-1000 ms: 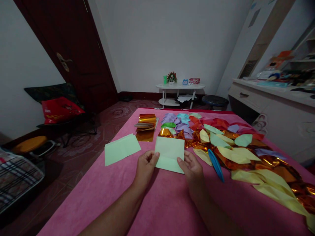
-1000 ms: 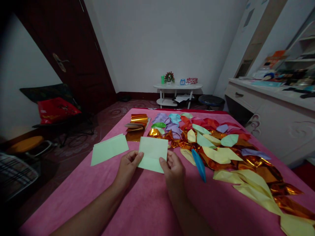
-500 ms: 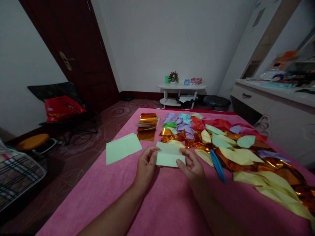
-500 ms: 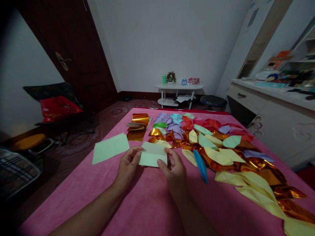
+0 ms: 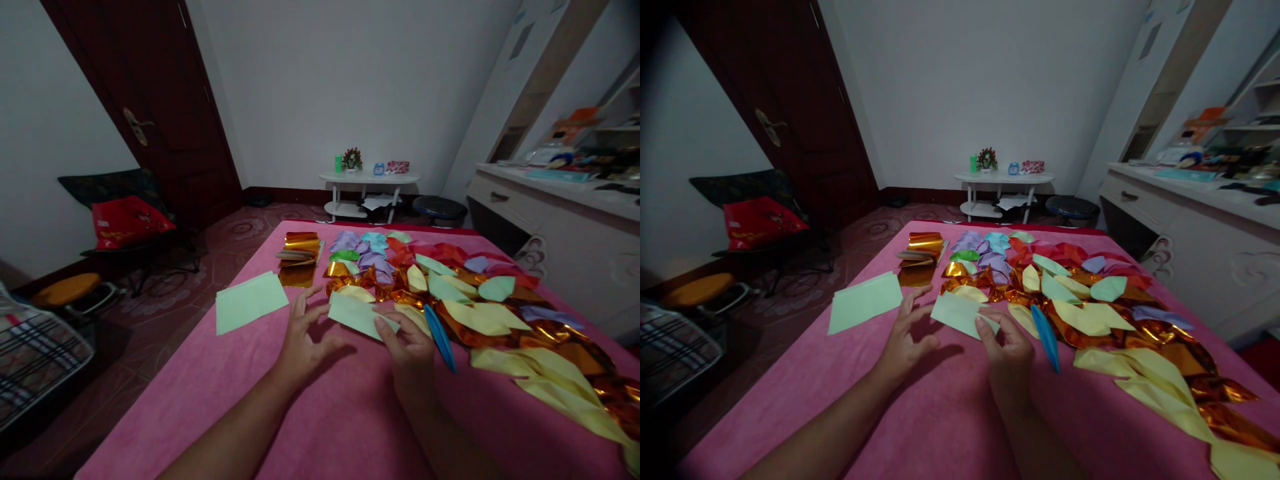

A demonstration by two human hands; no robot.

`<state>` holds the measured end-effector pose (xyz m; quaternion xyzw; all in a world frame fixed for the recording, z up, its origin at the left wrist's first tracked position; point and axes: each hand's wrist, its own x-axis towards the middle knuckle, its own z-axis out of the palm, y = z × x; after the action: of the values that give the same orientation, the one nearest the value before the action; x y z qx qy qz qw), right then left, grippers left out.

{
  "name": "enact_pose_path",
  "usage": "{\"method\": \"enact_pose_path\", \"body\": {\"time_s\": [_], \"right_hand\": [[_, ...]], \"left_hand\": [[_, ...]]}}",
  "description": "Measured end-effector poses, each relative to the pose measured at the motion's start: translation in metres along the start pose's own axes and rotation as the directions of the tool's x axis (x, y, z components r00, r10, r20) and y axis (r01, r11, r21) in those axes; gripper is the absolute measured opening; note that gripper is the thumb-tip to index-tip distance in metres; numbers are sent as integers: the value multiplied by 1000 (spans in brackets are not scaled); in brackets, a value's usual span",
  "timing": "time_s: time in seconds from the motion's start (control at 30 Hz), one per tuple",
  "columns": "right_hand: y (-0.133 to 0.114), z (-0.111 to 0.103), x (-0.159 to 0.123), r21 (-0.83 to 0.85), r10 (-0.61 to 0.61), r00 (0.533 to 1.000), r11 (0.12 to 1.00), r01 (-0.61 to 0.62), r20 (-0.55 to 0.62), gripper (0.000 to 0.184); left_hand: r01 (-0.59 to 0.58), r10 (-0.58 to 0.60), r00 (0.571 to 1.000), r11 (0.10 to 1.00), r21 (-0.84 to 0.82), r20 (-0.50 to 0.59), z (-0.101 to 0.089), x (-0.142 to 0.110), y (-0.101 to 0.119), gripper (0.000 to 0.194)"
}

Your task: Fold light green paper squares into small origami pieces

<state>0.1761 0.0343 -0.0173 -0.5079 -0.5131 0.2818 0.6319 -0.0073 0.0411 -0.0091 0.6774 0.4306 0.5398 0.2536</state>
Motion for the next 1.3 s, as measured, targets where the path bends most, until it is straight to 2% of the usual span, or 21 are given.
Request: {"method": "enact_pose_path", "body": {"time_s": [0.03, 0.1, 0.13, 0.2, 0.3, 0.37, 0.43, 0.5, 0.57, 0.6, 0.73, 0.8, 0.87, 0.97, 1.03, 1.13, 1.3], "right_hand": [[-2, 1, -2, 36, 79, 997, 996, -79, 6, 18], [-5, 3, -5, 100, 165, 986, 981, -165, 18, 22], [-7, 4, -7, 134, 174, 985, 975, -175, 20, 22], [-11, 6, -8, 203, 186, 982, 961, -187, 22, 27], [-12, 8, -8, 263, 188, 981, 945, -193, 42, 41], [-11, 9, -7, 271, 168, 984, 946, -178, 60, 43], [-9, 9, -7, 260, 164, 983, 949, -180, 85, 34], [-7, 9, -6, 241, 171, 978, 951, -195, 117, 26], [-5, 10, -6, 250, 167, 974, 947, -201, 154, 24], [-3, 10, -6, 273, 163, 970, 939, -208, 179, 25], [5, 11, -4, 338, 180, 955, 906, -255, 236, 31], [9, 11, -4, 328, 184, 954, 909, -256, 236, 33], [11, 11, -3, 323, 164, 957, 916, -238, 238, 35], [9, 11, -2, 329, 164, 952, 912, -247, 260, 40], [6, 12, -2, 322, 192, 945, 906, -274, 264, 43], [4, 13, -3, 306, 218, 945, 907, -289, 245, 43], [6, 12, -3, 266, 184, 956, 933, -243, 229, 35]], "left_hand": [[-21, 21, 1000, 999, 31, 7, 0, 0, 4, 42], [-9, 9, 1000, 1000, 23, 5, 1, -2, 10, 23], [31, -31, 1000, 999, -17, 4, 2, -3, 12, 18], [175, -176, 984, 976, -131, 0, 5, -5, 14, 28], [397, -434, 900, 848, -351, -31, 11, -6, 12, 30], [455, -534, 845, 746, -487, -28, 13, -5, 9, 29], [475, -576, 818, 679, -560, -4, 15, -5, 7, 39], [472, -580, 815, 667, -576, -4, 14, -4, 6, 55], [451, -554, 832, 698, -556, -20, 13, -4, 6, 62], [435, -532, 846, 725, -534, -33, 12, -4, 6, 57], [373, -425, 903, 844, -385, -58, 9, -3, 3, 16], [342, -373, 927, 876, -341, -28, 8, -3, 1, 14], [325, -338, 941, 890, -319, 15, 8, -4, -1, 25], [353, -346, 935, 888, -294, 77, 7, -4, -2, 40], [386, -375, 922, 875, -291, 95, 7, -5, -3, 44], [404, -394, 914, 866, -296, 93, 8, -5, -3, 42], [398, -397, 915, 871, -287, 65, 8, -6, -6, 33]]}}
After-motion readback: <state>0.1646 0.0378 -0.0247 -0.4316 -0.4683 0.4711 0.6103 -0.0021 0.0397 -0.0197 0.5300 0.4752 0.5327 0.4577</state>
